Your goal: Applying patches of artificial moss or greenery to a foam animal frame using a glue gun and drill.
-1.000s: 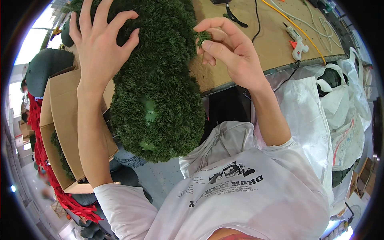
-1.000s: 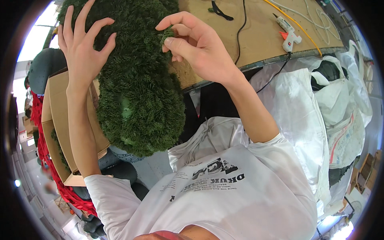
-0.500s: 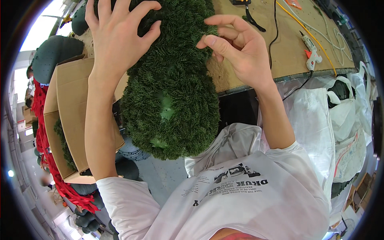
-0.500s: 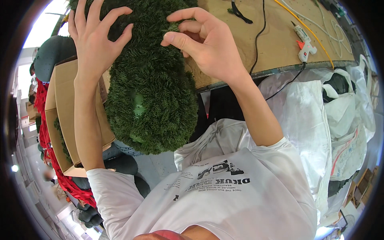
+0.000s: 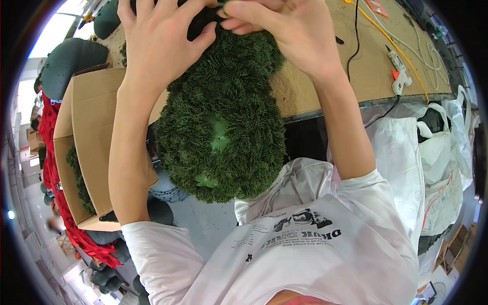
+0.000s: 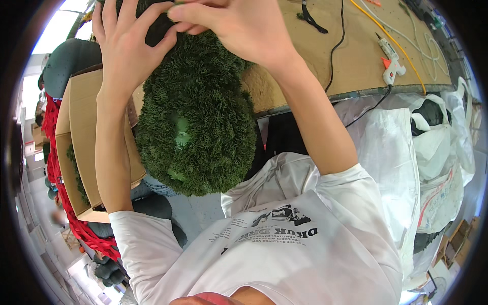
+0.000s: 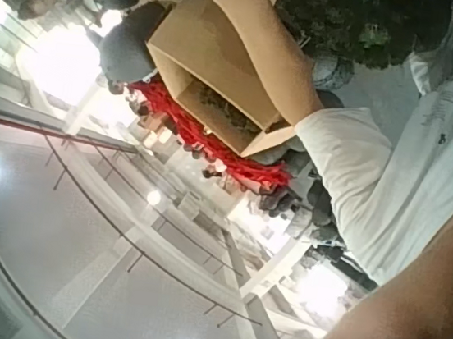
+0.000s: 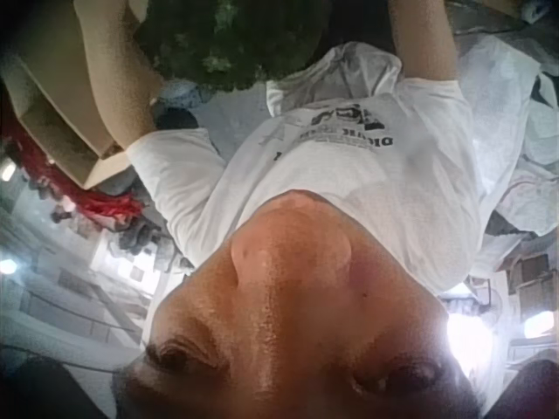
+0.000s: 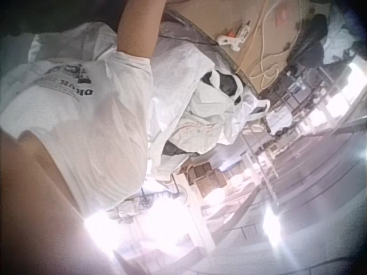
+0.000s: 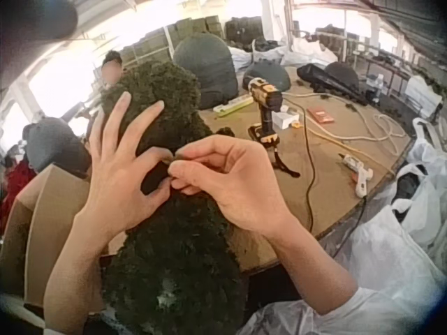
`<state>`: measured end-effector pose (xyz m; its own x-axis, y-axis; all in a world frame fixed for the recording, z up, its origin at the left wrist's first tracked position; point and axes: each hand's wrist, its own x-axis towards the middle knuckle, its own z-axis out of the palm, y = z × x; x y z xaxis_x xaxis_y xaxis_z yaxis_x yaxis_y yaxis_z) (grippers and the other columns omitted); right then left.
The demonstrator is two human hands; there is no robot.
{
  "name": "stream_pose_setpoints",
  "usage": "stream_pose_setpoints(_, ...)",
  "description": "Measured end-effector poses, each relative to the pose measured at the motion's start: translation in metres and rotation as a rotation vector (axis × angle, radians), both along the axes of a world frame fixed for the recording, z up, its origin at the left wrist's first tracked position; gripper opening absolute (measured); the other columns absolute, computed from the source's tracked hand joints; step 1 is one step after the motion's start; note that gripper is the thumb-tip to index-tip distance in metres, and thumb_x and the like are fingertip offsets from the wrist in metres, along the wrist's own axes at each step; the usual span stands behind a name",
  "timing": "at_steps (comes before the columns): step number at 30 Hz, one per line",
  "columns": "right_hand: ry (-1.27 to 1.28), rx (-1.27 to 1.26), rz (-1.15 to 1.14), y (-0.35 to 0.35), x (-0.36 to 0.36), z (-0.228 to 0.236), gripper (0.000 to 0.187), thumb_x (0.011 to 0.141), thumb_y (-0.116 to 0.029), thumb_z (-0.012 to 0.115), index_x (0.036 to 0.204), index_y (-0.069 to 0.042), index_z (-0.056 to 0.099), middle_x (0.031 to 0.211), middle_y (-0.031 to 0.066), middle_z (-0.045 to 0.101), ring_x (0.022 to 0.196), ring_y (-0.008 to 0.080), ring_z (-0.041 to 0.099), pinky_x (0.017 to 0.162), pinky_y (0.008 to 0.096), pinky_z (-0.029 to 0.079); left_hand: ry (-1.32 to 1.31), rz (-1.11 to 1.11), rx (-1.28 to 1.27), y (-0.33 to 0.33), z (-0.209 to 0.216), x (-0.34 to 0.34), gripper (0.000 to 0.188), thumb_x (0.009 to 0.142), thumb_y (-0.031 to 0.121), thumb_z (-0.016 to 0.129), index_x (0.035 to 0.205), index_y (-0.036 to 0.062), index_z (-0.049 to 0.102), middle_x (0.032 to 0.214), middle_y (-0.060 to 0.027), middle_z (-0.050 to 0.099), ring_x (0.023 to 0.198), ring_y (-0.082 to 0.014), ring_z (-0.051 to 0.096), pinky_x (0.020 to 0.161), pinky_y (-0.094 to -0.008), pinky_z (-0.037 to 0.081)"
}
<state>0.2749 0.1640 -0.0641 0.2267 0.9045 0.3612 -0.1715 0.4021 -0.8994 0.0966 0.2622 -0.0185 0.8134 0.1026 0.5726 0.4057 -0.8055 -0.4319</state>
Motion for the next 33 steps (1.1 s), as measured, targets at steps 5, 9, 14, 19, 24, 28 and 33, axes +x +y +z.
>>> stream_pose_setpoints(5, 0.085, -0.013, 0.134, 0.031, -0.001, -0.01, 0.02, 0.103, -0.008, 0.066, 0.115, 0.007, 0.067, 0.1, 0.0123, 0.074, 0.087, 0.0186, 0.073, 0.076, 0.0295, 0.062, 0.089, 0.102, -0.056, -0.006, 0.008, 0.003, 0.025, 0.072, 0.013, 0.087, 0.092, 0.0087, 0.073, 0.161, -0.0119, 0.041, 0.155, -0.0431, 0.022, 0.12, -0.0691, 0.018)
stream_pose_setpoints(9, 0.015, -0.099, 0.065, 0.025, 0.001, -0.009, 0.02, 0.105, -0.008, 0.063, 0.116, 0.008, 0.066, 0.106, 0.0142, 0.073, 0.091, 0.0192, 0.073, 0.077, 0.0302, 0.062, -0.013, -0.027, 0.008, 0.003, 0.0, -0.002, 0.025, 0.072, 0.013, 0.087, 0.093, 0.0088, 0.073, 0.161, -0.0119, 0.042, 0.155, -0.0427, 0.023, 0.121, -0.0687, 0.019)
stream_pose_setpoints(14, -0.126, -0.164, -0.006, 0.013, -0.005, 0.008, 0.024, 0.105, -0.007, 0.063, 0.119, 0.012, 0.065, 0.104, 0.0152, 0.073, 0.095, 0.0209, 0.073, 0.079, 0.0319, 0.063, 0.046, -0.017, 0.046, 0.007, 0.003, -0.008, 0.025, 0.073, 0.012, 0.086, 0.094, 0.0092, 0.073, 0.16, -0.0119, 0.043, 0.154, -0.0429, 0.025, 0.121, -0.0681, 0.02)
stream_pose_setpoints(19, -0.183, -0.228, -0.117, 0.013, -0.01, 0.011, 0.023, 0.104, -0.004, 0.062, 0.119, 0.013, 0.065, 0.101, 0.016, 0.073, 0.091, 0.021, 0.073, 0.078, 0.0324, 0.062, -0.041, -0.102, 0.139, 0.03, -0.009, -0.003, 0.018, 0.076, 0.01, 0.082, 0.092, 0.0089, 0.074, 0.159, -0.0116, 0.045, 0.153, -0.0427, 0.027, 0.12, -0.0676, 0.022)
stream_pose_setpoints(24, -0.252, -0.217, -0.176, 0.009, -0.018, 0.019, 0.023, 0.101, -0.002, 0.064, 0.117, 0.014, 0.065, 0.098, 0.0159, 0.074, 0.089, 0.0209, 0.074, 0.077, 0.0315, 0.061, -0.062, -0.097, 0.297, 0.038, -0.014, -0.003, 0.01, 0.079, 0.006, 0.078, 0.088, 0.0083, 0.074, 0.157, -0.0107, 0.047, 0.152, -0.0418, 0.029, 0.12, -0.0666, 0.023)
stream_pose_setpoints(28, -0.303, -0.317, -0.2, 0.009, -0.024, 0.027, 0.022, 0.099, -0.002, 0.067, 0.114, 0.014, 0.065, 0.096, 0.0155, 0.074, 0.087, 0.0208, 0.073, 0.074, 0.0306, 0.06, -0.107, -0.178, 0.213, 0.043, -0.015, -0.004, 0.01, 0.079, 0.001, 0.075, 0.086, 0.0081, 0.074, 0.156, -0.0101, 0.049, 0.152, -0.0408, 0.031, 0.119, -0.0656, 0.024)
stream_pose_setpoints(33, -0.285, -0.295, -0.182, 0.01, -0.024, 0.029, 0.022, 0.097, -0.002, 0.068, 0.111, 0.014, 0.065, 0.094, 0.0159, 0.074, 0.085, 0.0203, 0.073, 0.073, 0.0304, 0.059, -0.109, -0.15, 0.363, 0.055, -0.02, -0.004, 0.011, 0.079, -0.001, 0.073, 0.085, 0.0077, 0.073, 0.156, -0.0096, 0.049, 0.152, -0.0397, 0.031, 0.12, -0.0639, 0.024)
